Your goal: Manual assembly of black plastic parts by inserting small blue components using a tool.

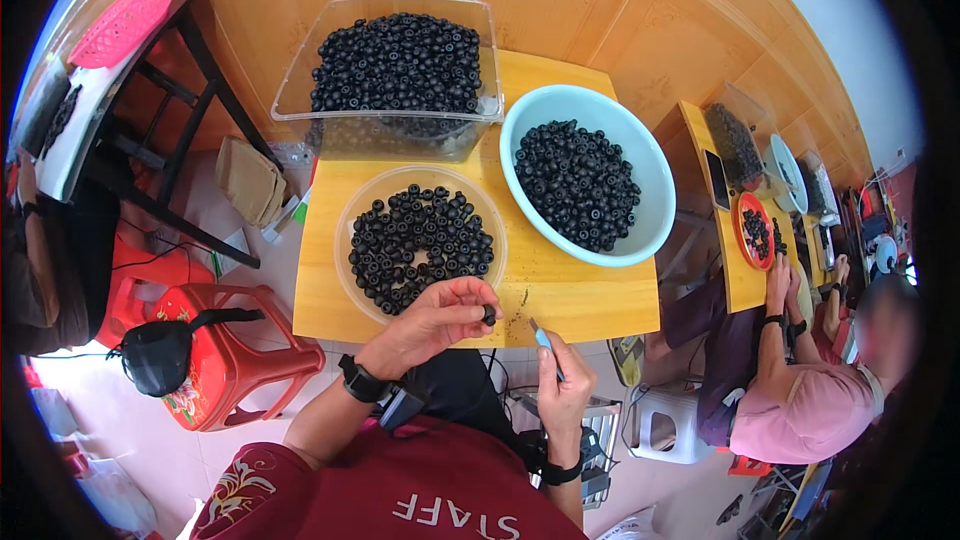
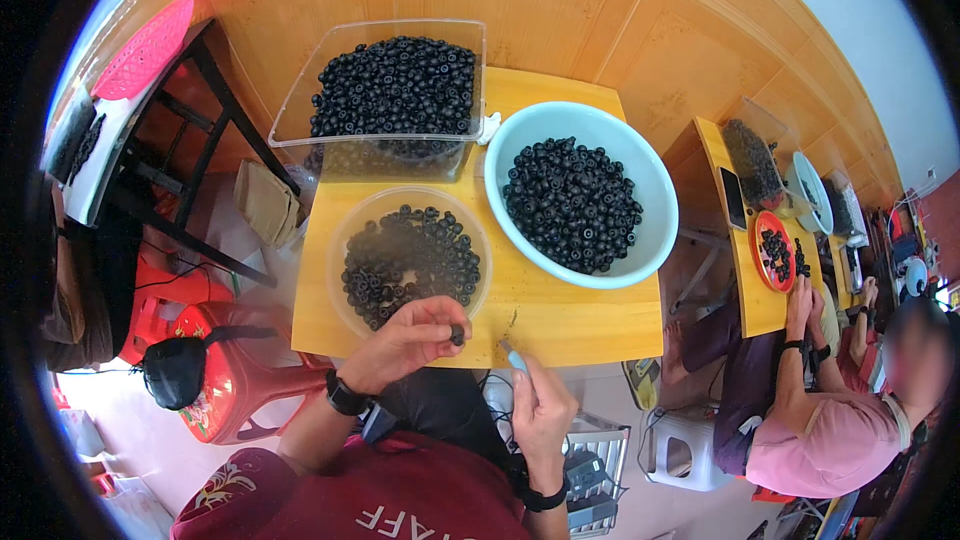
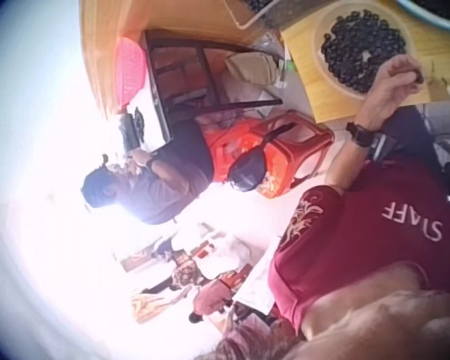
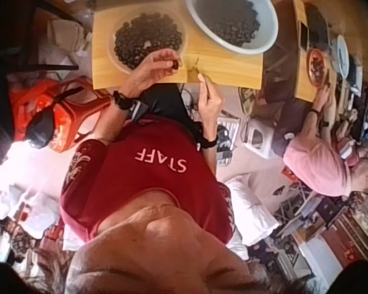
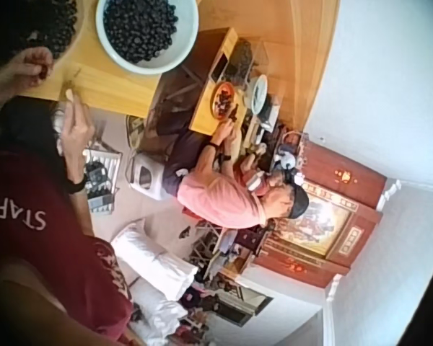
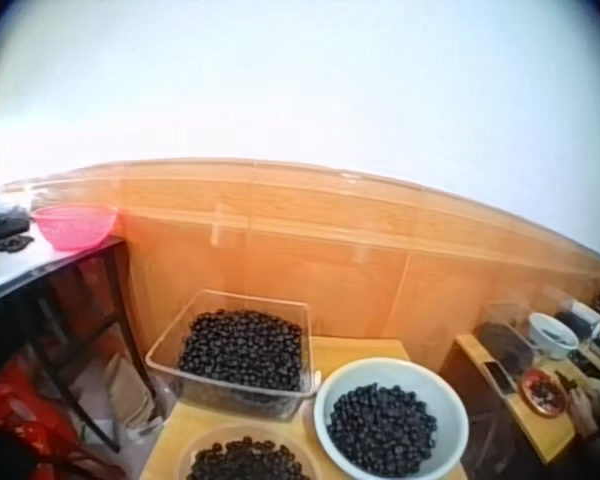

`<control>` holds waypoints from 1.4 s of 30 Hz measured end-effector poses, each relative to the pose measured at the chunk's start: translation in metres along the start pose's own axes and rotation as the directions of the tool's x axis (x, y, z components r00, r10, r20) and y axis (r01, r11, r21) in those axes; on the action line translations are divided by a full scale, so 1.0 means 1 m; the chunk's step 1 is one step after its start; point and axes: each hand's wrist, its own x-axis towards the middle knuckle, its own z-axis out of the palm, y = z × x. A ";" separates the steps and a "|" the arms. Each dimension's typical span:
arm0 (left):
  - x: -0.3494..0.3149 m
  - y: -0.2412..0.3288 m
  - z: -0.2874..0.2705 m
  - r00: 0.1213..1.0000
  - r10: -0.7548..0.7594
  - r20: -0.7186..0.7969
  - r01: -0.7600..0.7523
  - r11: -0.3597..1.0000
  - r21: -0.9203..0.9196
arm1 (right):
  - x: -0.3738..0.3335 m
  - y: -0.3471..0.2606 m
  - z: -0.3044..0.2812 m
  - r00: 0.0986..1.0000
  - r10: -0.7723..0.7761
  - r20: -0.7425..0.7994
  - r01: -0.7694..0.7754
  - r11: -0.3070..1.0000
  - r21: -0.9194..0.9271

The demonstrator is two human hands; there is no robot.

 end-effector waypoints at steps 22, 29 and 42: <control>-0.002 -0.010 0.005 1.000 -0.015 0.010 0.016 0.998 -0.066 | 0.003 -0.021 0.008 0.981 -0.134 0.136 0.144 0.987 -0.067; -0.004 -0.009 0.008 0.999 -0.038 -0.012 0.037 0.996 -0.080 | 0.003 -0.023 0.007 0.984 -0.129 0.119 0.137 0.988 -0.065; -0.003 -0.012 0.004 0.998 -0.050 -0.024 0.047 0.991 -0.121 | 0.005 -0.017 0.007 0.981 -0.155 0.120 0.166 0.983 -0.081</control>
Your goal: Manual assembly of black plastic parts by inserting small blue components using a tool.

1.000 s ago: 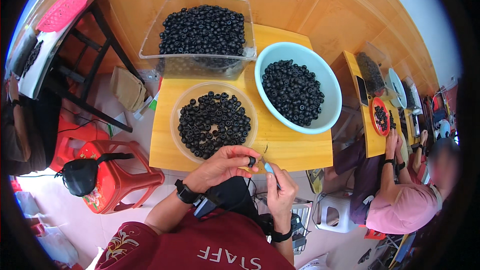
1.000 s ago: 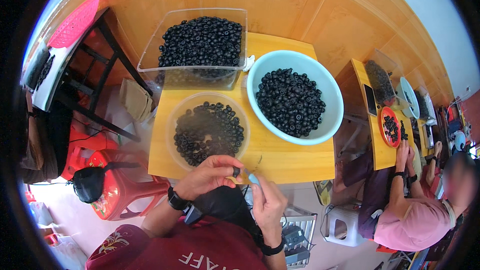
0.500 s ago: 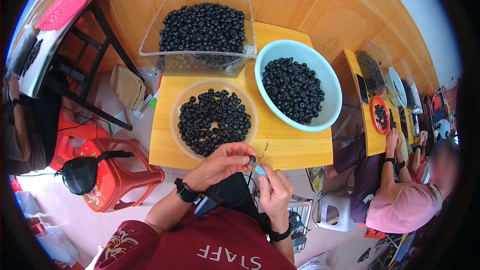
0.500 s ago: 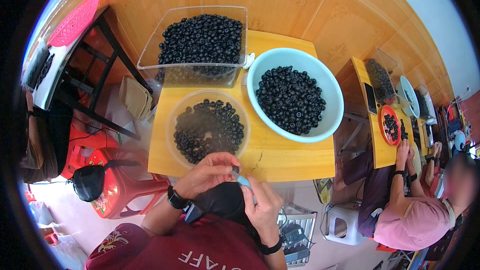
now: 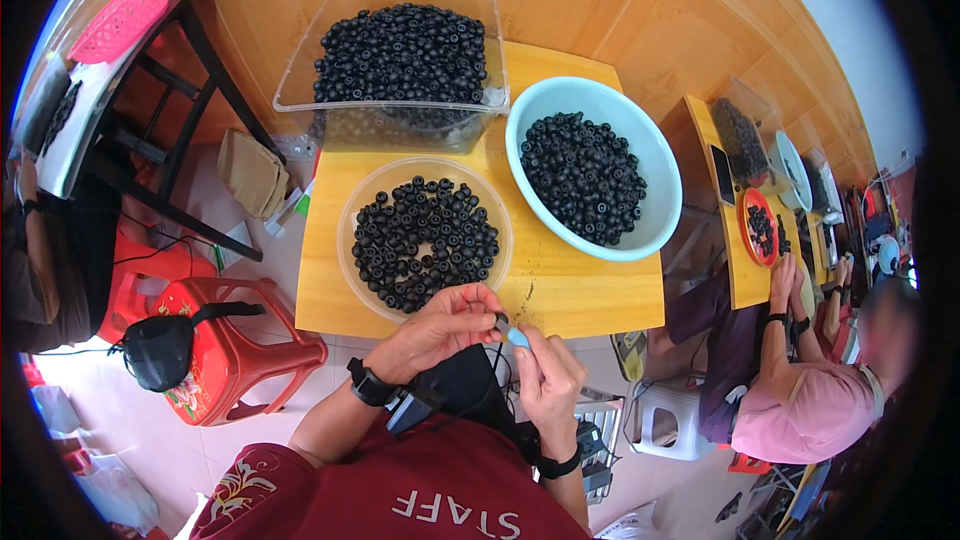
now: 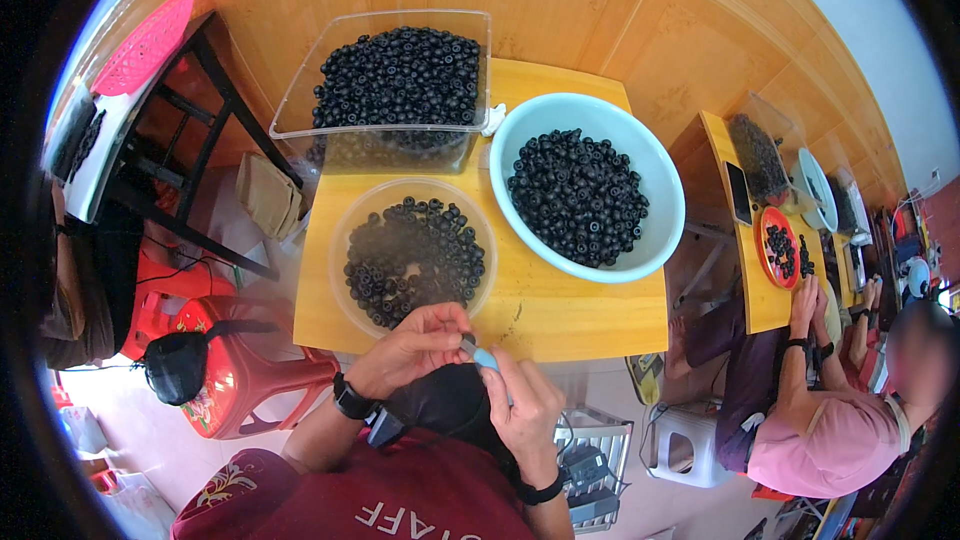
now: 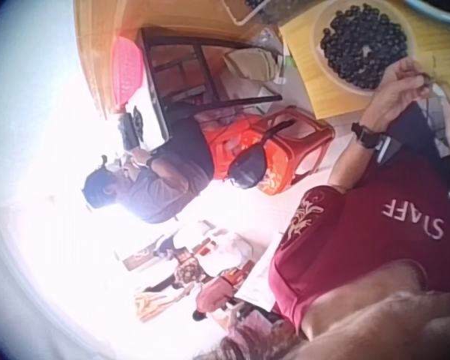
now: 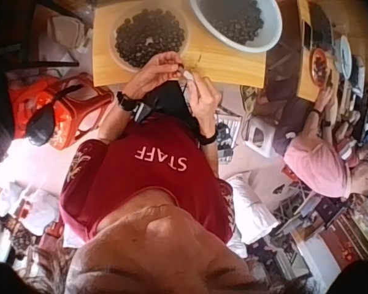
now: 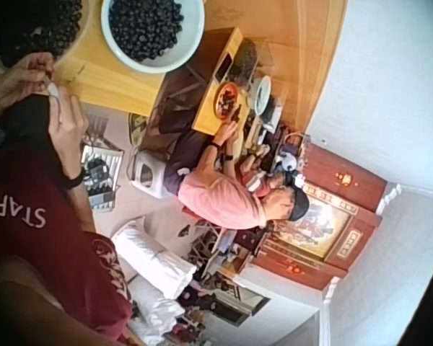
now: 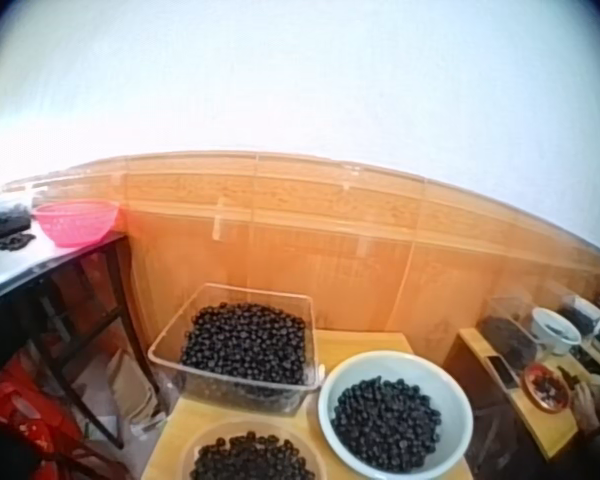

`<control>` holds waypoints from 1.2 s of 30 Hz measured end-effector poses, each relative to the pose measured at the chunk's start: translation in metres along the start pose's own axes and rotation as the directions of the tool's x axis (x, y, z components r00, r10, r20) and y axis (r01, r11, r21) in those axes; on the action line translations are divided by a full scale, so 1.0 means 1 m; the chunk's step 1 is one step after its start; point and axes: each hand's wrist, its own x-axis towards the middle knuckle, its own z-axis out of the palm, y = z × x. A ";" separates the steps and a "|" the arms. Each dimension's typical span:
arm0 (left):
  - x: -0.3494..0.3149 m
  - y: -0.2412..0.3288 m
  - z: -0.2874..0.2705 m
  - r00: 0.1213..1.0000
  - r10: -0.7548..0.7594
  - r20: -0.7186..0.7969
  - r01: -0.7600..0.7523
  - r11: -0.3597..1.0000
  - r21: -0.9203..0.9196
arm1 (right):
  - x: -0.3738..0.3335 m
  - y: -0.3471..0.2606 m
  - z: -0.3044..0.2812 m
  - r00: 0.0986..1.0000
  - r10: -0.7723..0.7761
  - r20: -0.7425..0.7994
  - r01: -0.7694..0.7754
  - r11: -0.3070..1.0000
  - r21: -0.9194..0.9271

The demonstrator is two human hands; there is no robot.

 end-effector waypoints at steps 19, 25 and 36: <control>-0.002 0.002 0.005 1.000 0.007 0.023 -0.006 0.998 -0.058 | 0.001 0.006 -0.013 0.993 0.076 -0.085 -0.073 0.996 0.042; -0.002 0.000 0.006 1.000 0.024 -0.007 -0.024 0.999 -0.040 | 0.002 -0.006 -0.012 0.999 -0.031 -0.018 0.032 0.995 0.090; -0.005 -0.002 0.007 1.000 0.015 0.008 -0.015 1.000 -0.023 | 0.002 -0.005 -0.009 0.998 -0.062 -0.012 0.063 0.996 0.065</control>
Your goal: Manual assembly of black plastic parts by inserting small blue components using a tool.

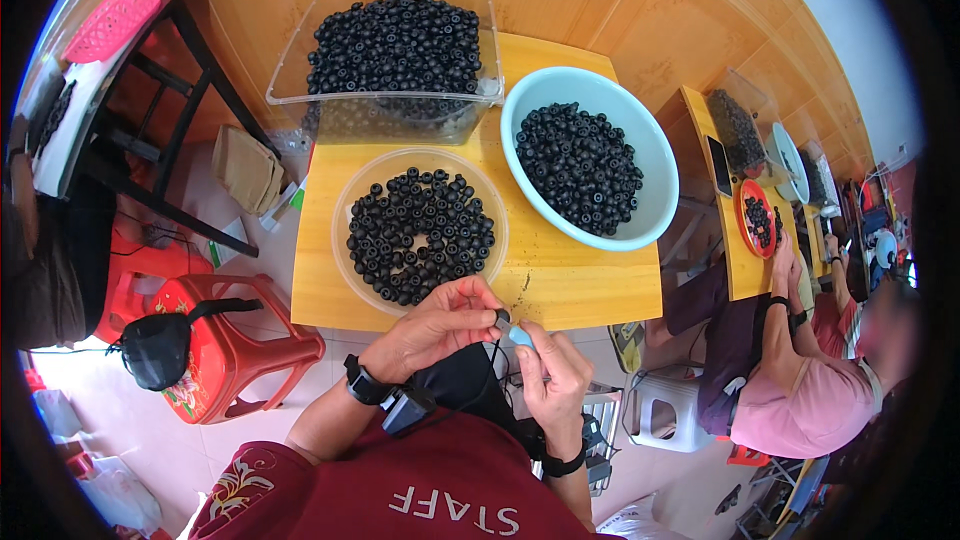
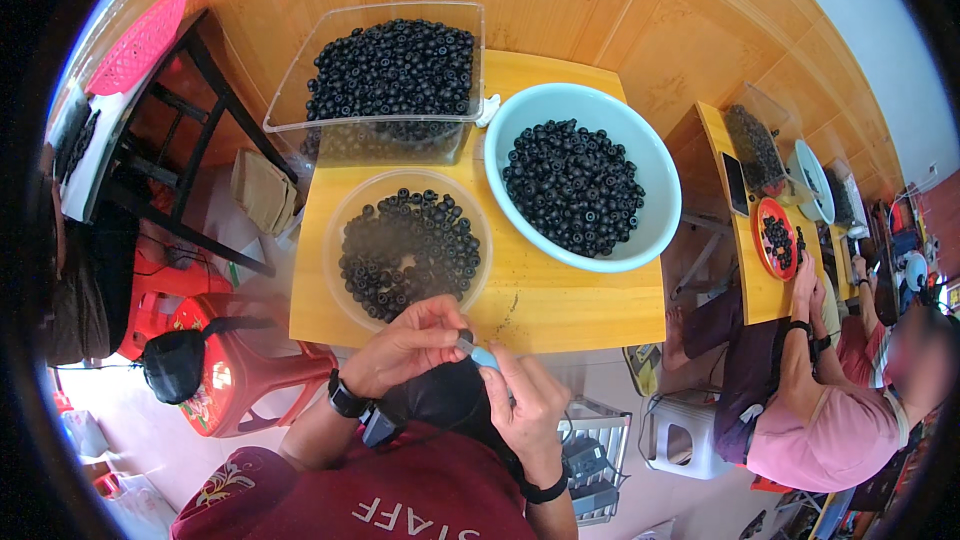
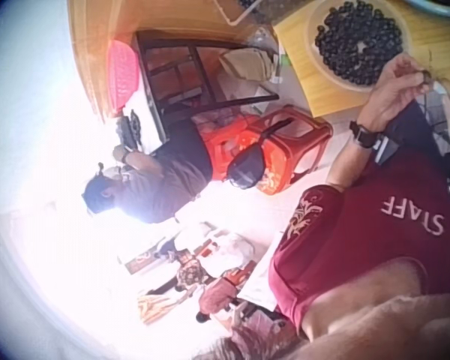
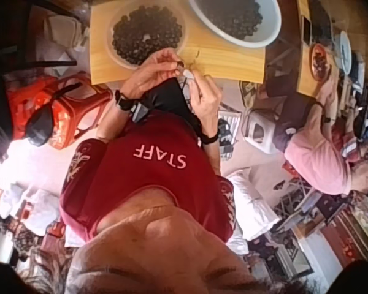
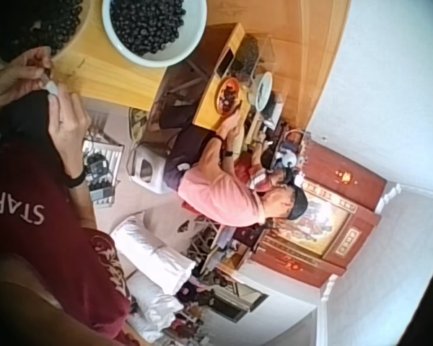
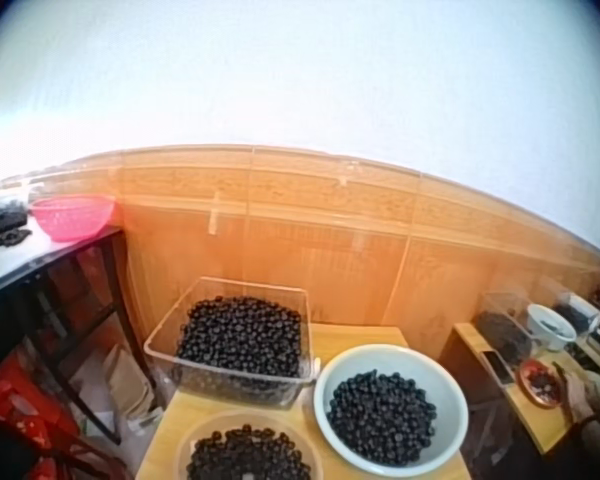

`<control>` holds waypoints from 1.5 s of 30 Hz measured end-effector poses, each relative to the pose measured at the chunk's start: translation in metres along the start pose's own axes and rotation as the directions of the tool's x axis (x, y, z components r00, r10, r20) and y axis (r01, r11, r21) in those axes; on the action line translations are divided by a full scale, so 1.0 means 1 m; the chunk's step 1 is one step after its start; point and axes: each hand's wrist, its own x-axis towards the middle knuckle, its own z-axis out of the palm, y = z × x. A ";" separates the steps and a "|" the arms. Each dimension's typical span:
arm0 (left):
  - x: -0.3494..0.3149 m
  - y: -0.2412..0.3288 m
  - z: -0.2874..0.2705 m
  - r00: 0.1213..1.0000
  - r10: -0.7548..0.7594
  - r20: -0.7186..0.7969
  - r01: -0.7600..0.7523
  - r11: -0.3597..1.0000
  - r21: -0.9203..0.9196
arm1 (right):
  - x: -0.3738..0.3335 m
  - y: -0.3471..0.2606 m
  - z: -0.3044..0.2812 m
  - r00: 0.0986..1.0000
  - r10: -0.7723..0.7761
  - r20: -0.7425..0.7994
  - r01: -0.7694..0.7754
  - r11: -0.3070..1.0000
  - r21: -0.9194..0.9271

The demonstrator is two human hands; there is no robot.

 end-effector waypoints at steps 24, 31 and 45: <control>0.130 0.061 0.062 0.989 0.125 0.076 -0.146 0.880 0.452 | -0.036 0.045 -0.008 0.955 0.274 -0.117 -0.289 0.948 -0.132; 0.067 0.108 0.061 0.982 0.188 -0.018 -0.118 0.689 0.715 | -0.042 0.049 -0.012 0.947 0.301 -0.116 -0.311 0.947 -0.084; 0.026 0.094 -0.058 0.872 0.476 0.110 0.115 -0.419 0.901 | -0.030 0.037 0.013 0.964 0.267 -0.006 -0.267 0.963 -0.026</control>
